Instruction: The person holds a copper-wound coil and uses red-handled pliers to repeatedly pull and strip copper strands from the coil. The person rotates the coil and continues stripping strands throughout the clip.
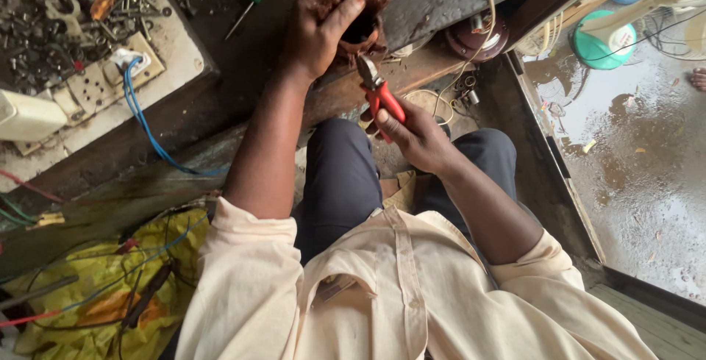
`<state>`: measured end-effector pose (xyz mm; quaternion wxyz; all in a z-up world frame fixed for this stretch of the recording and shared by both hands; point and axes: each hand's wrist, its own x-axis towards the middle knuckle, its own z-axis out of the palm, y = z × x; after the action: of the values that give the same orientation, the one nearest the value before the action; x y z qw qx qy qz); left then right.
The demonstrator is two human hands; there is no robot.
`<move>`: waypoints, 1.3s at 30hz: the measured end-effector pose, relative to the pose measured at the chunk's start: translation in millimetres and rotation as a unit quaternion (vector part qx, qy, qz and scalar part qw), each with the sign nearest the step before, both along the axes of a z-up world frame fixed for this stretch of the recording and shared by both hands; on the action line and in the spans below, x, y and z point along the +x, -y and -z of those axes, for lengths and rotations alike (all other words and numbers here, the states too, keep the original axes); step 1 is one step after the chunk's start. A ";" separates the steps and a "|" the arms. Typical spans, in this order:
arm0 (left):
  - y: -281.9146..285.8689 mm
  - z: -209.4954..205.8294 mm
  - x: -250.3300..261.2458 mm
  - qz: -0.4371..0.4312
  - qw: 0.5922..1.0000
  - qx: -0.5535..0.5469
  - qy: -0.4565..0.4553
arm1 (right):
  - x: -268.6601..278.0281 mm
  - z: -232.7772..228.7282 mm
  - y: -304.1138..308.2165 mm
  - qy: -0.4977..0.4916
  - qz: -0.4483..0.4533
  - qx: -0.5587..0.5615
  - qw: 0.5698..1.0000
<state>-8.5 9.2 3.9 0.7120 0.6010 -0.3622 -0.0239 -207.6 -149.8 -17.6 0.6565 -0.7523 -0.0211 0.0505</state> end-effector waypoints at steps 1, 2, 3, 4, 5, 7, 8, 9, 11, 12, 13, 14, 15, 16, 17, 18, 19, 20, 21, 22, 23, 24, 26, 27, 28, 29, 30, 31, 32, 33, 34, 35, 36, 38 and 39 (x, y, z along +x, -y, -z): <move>0.0 0.6 0.0 -0.023 1.000 0.003 0.017 | -0.6 -1.3 -0.4 -0.015 -0.001 -0.003 1.000; 1.3 0.8 1.1 -0.021 1.000 0.002 0.014 | 0.6 -2.0 0.5 -0.024 -0.003 0.012 1.000; 0.8 2.3 0.3 -0.021 1.000 0.003 0.009 | 1.1 -1.6 0.9 -0.035 -0.007 0.029 0.999; 0.2 3.6 -0.1 -0.021 1.000 0.004 0.004 | 1.6 -1.1 1.6 -0.047 -0.011 0.045 0.998; -0.5 5.0 -0.5 -0.018 1.000 -0.001 0.011 | 1.3 -0.7 2.8 -0.045 -0.021 0.058 0.997; -0.4 4.9 2.0 -0.012 0.999 -0.010 0.029 | 2.5 -2.4 5.8 -0.038 -0.042 0.081 0.995; -0.6 4.7 1.8 -0.015 1.000 -0.003 0.021 | 3.2 -3.9 6.7 -0.057 -0.038 0.083 0.994; -0.1 4.8 1.1 -0.016 1.000 0.004 0.012 | 3.4 -5.6 7.7 -0.076 -0.033 0.085 0.993; 0.5 6.4 1.2 -0.011 1.000 0.005 0.001 | 2.9 -7.6 9.6 -0.097 -0.029 0.098 0.990; 0.9 7.7 2.1 -0.006 1.000 -0.001 -0.001 | 2.8 -8.1 10.7 -0.099 -0.031 0.109 0.989; 1.0 7.8 4.1 -0.001 1.000 -0.008 -0.001 | 4.4 -9.4 11.8 -0.100 -0.034 0.118 0.987; 1.3 8.2 4.7 -0.007 1.000 -0.007 0.008 | 5.0 -10.9 12.2 -0.098 -0.039 0.108 0.989; 2.1 8.8 4.6 -0.012 1.000 -0.006 0.018 | 5.3 -12.5 12.6 -0.097 -0.045 0.097 0.990; 2.2 9.1 4.5 -0.018 0.999 -0.006 0.028 | 6.0 -13.8 12.6 -0.096 -0.050 0.086 0.990; 1.5 9.4 4.8 -0.014 1.000 -0.005 0.028 | 6.6 -15.1 12.9 -0.089 -0.054 0.073 0.992; 0.4 9.4 5.4 -0.010 1.000 -0.003 0.028 | 7.2 -16.2 13.7 -0.083 -0.057 0.060 0.993; -0.2 10.1 4.8 -0.006 1.000 -0.002 0.027 | 6.6 -16.2 13.8 -0.077 -0.060 0.047 0.994; -0.2 10.9 3.4 -0.007 1.000 -0.001 0.026 | 5.4 -15.8 13.8 -0.069 -0.066 0.038 0.995; 0.5 10.3 3.9 -0.009 1.000 -0.002 0.028 | 5.9 -16.0 14.9 -0.059 -0.073 0.028 0.995; 1.1 9.7 4.5 -0.010 1.000 -0.002 0.029 | 6.5 -15.7 15.8 -0.049 -0.079 0.018 0.996; 1.0 10.2 4.0 -0.011 0.999 -0.005 0.030 | 6.5 -14.3 15.9 -0.063 -0.072 0.027 0.995; 1.0 10.6 4.0 -0.011 0.999 -0.008 0.030 | 7.2 -13.1 16.2 -0.078 -0.065 0.035 0.994; 0.8 9.6 5.0 -0.013 0.999 -0.009 0.035 | 8.7 -13.1 16.3 -0.091 -0.058 0.041 0.993; 0.9 9.3 4.8 -0.014 0.999 -0.007 0.037 | 8.6 -13.9 16.3 -0.090 -0.058 0.038 0.994; 0.8 9.0 4.6 -0.016 0.999 -0.005 0.038 | 8.4 -14.9 16.3 -0.090 -0.058 0.035 0.994; 1.0 8.6 4.3 -0.013 0.999 -0.006 0.031 | 7.8 -16.4 16.7 -0.083 -0.064 0.034 0.994; 1.1 8.3 3.6 -0.010 1.000 -0.007 0.023 | 6.4 -17.6 17.1 -0.076 -0.070 0.033 0.994; 0.6 8.3 2.9 -0.008 1.000 -0.007 0.015 | 5.7 -18.0 17.2 -0.070 -0.077 0.033 0.994; -0.4 7.9 3.7 -0.006 1.000 -0.007 0.026 | 7.5 -17.2 17.2 -0.072 -0.074 0.033 0.994; -1.3 8.2 4.1 -0.003 0.999 -0.006 0.036 | 8.9 -15.6 17.3 -0.075 -0.068 0.034 0.994; -1.7 8.6 3.6 0.000 0.999 -0.005 0.045 | 8.6 -14.3 17.5 -0.078 -0.063 0.035 0.994; -0.6 7.7 4.1 -0.003 0.999 -0.009 0.039 | 9.7 -14.4 18.4 -0.078 -0.064 0.036 0.994; 1.3 7.0 3.8 -0.006 0.999 -0.012 0.032 | 9.9 -14.8 19.2 -0.078 -0.065 0.037 0.994; 0.0 8.2 2.4 -0.007 1.000 -0.014 0.026 | 9.0 -12.8 18.9 -0.076 -0.068 0.038 0.994; -0.6 8.3 3.2 -0.004 0.999 -0.014 0.031 | 9.9 -11.7 19.9 -0.071 -0.068 0.036 0.995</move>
<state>-5.3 9.8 -4.4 0.7091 0.5929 -0.3818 0.0026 -197.7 -169.7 -5.8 0.6779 -0.7196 -0.0280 0.1474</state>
